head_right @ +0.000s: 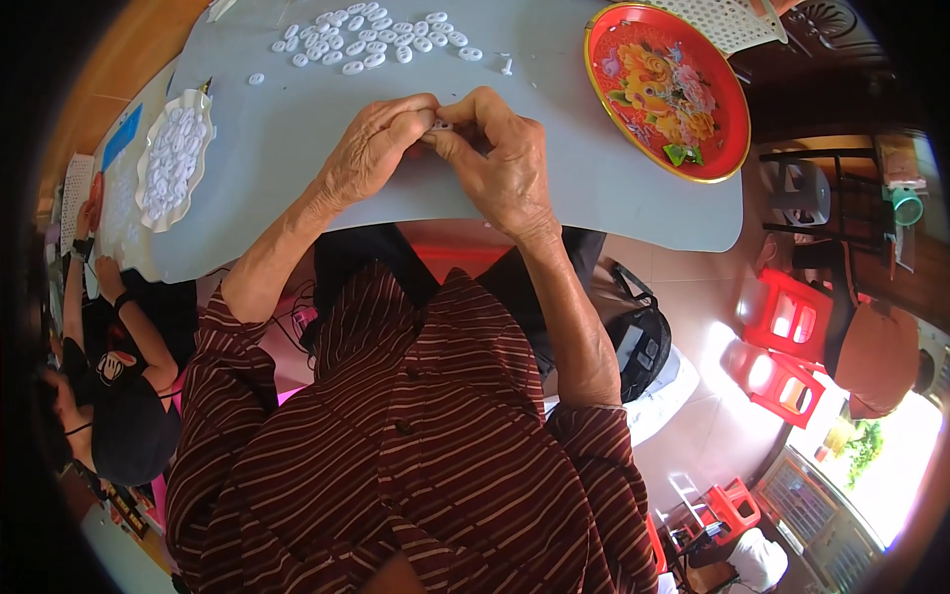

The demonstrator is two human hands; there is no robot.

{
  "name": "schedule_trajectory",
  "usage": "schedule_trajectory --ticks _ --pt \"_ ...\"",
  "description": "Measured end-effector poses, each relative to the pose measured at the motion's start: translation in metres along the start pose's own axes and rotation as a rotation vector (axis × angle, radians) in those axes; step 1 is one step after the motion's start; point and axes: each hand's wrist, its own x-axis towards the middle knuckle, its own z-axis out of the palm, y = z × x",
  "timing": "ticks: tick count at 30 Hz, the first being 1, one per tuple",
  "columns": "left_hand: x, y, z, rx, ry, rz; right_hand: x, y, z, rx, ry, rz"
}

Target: The recorder is manually snapping together small white plastic components at a workshop table.

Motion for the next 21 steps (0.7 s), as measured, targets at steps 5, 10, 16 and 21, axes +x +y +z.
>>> schedule_trajectory --ticks 5,10,16,21 --pt "0.001 0.003 0.0 -0.047 0.021 -0.102 0.003 0.006 0.001 0.308 -0.011 0.064" --pt "-0.005 0.001 0.002 -0.159 0.049 -0.103 0.001 -0.001 0.001 0.184 -0.045 0.07" --pt "-0.011 0.004 0.008 -0.12 0.138 0.11 -0.005 0.002 0.0 0.124 -0.012 0.012" --pt "-0.041 0.012 -0.031 -0.128 0.231 -0.071 0.0 0.009 0.0 0.221 -0.005 0.014"
